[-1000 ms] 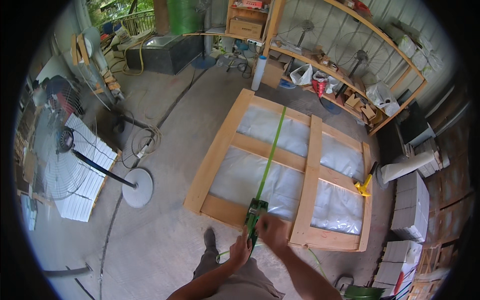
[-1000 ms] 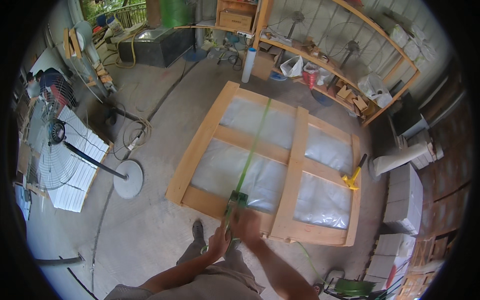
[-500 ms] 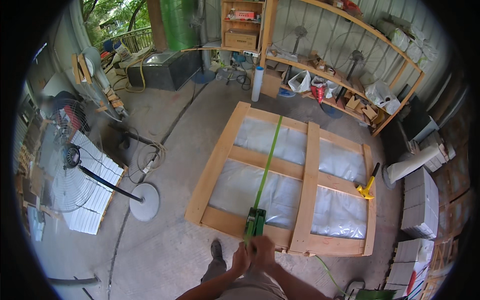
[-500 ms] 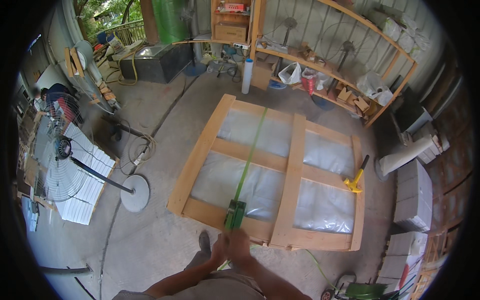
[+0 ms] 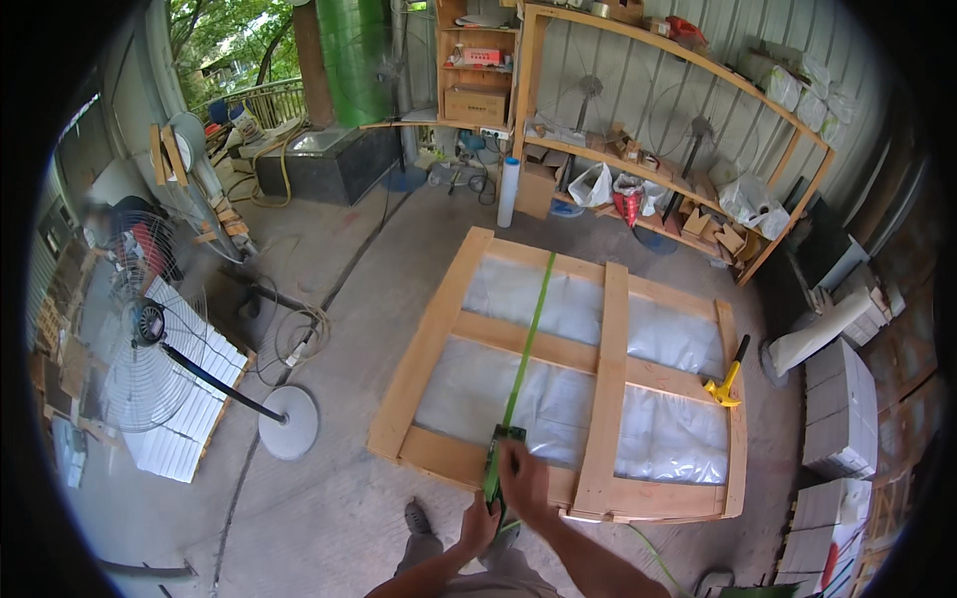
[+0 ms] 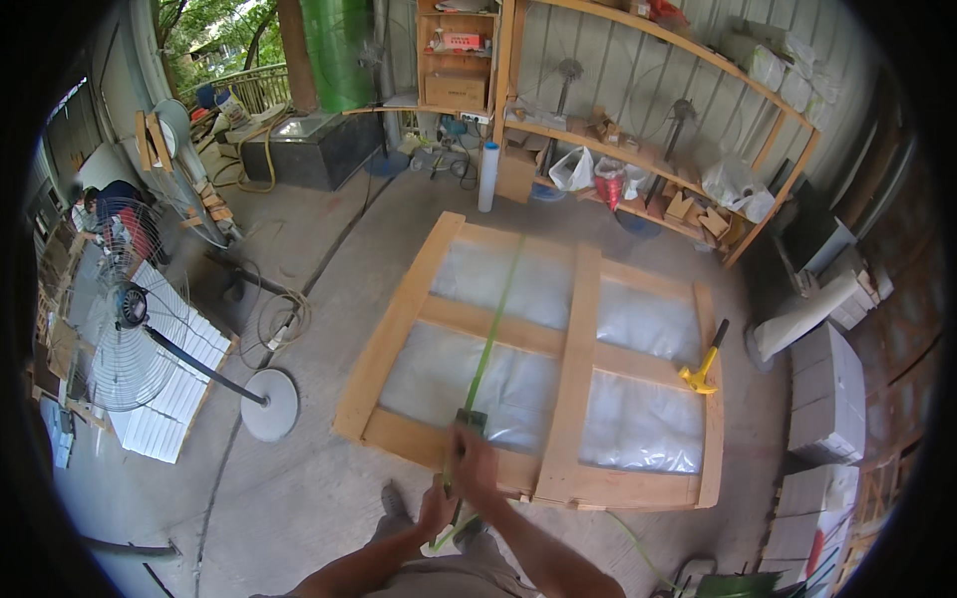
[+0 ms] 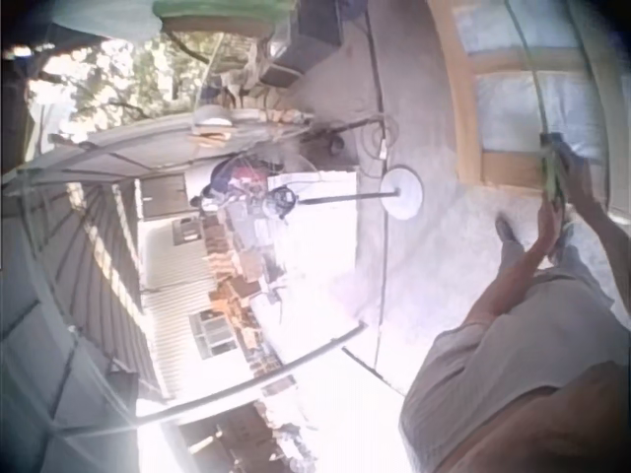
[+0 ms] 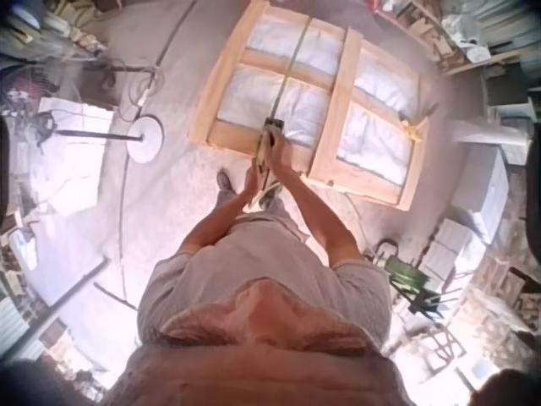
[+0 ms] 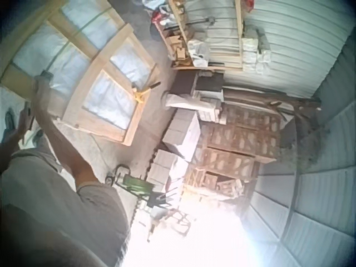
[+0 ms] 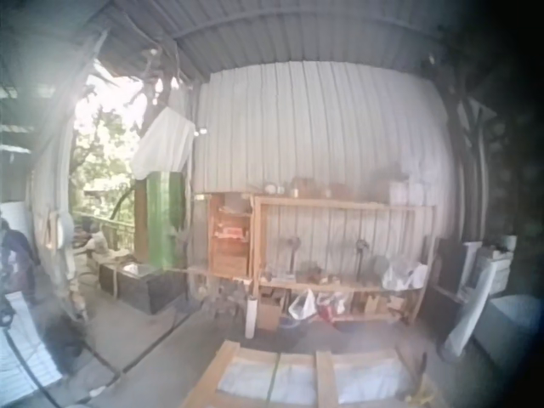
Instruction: The person secures a wooden crate with green plastic strapping. They measure and cut the strap, then use a tensioning tool to tighten it around the crate. The person also retrieves a hammer and a box cutter from a nearby shelf during the process.
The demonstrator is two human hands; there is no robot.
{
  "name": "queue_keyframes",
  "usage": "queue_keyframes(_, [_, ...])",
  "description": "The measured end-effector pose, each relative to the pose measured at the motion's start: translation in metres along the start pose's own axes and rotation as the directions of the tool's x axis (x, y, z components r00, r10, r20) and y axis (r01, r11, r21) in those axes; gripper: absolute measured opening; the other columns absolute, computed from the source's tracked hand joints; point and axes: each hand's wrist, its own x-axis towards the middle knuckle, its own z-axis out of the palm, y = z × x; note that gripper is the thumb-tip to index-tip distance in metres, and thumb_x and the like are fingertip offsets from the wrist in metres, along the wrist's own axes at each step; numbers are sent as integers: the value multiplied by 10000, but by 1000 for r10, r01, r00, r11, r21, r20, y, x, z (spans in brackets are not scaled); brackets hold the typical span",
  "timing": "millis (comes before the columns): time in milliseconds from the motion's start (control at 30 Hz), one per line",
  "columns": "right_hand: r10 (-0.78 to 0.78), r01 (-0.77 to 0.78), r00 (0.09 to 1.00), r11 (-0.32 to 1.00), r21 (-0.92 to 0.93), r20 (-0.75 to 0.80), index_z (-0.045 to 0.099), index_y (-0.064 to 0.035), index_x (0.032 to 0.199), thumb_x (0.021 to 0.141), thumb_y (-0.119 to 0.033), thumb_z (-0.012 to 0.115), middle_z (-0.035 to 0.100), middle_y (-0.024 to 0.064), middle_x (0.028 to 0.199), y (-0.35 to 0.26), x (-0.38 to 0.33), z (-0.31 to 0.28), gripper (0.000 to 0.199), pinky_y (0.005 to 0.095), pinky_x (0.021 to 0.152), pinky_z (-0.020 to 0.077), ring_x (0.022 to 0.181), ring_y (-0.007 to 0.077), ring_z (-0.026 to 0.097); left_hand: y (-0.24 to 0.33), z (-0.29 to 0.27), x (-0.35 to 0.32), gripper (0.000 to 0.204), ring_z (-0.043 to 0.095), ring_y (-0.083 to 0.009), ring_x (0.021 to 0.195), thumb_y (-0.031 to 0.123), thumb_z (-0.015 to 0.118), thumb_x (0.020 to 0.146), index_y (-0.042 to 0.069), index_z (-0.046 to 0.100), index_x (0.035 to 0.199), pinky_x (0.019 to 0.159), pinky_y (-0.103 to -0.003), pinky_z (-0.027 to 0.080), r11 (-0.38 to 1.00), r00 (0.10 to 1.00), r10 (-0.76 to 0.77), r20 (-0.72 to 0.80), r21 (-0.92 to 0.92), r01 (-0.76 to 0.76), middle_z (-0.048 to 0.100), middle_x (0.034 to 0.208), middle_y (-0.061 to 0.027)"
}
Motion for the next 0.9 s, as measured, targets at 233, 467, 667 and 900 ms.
queue_keyframes(233, [-106, 58, 934, 987, -149, -342, 664, -8, 875, 872, -139, 553, 576, 120, 551, 24, 33, 20, 172, 323, 478, 422, 470, 165, 548, 7, -3, 10, 340, 579, -478, 668, 262, 496, 899, 29, 377, 1116, 560, -559, 453, 999, 996, 24, 87, -48, -20, 598, 734, -284])
queue_keyframes(467, [145, -54, 896, 974, 221, -420, 591, -15, 883, 924, -129, 447, 415, -13, 515, 43, 81, 26, 187, 244, 394, 351, 428, 78, 414, -28, -35, 22, 443, 604, -379, 735, 276, 573, 859, 2, 408, 1165, 589, -462, 454, 928, 875, 364, 319, -39, -372, 595, 834, -252])
queue_keyframes(667, [289, -40, 722, 924, 380, -628, 577, -6, 815, 867, -184, 477, 412, 24, 483, 24, 75, 50, 211, 261, 397, 348, 408, 112, 392, -114, -153, 17, 340, 581, -337, 884, 300, 636, 816, 18, 543, 983, 741, -448, 471, 924, 578, 381, 722, -270, -272, 565, 903, -193])
queue_keyframes(900, [338, -31, 645, 908, 418, -685, 581, -7, 759, 823, -197, 493, 382, 24, 470, 3, 84, 67, 218, 267, 388, 335, 396, 128, 388, -284, -294, 62, 273, 639, -301, 723, 235, 506, 868, -12, 622, 864, 624, -410, 509, 951, 933, 251, 257, 116, -287, 638, 816, -174])
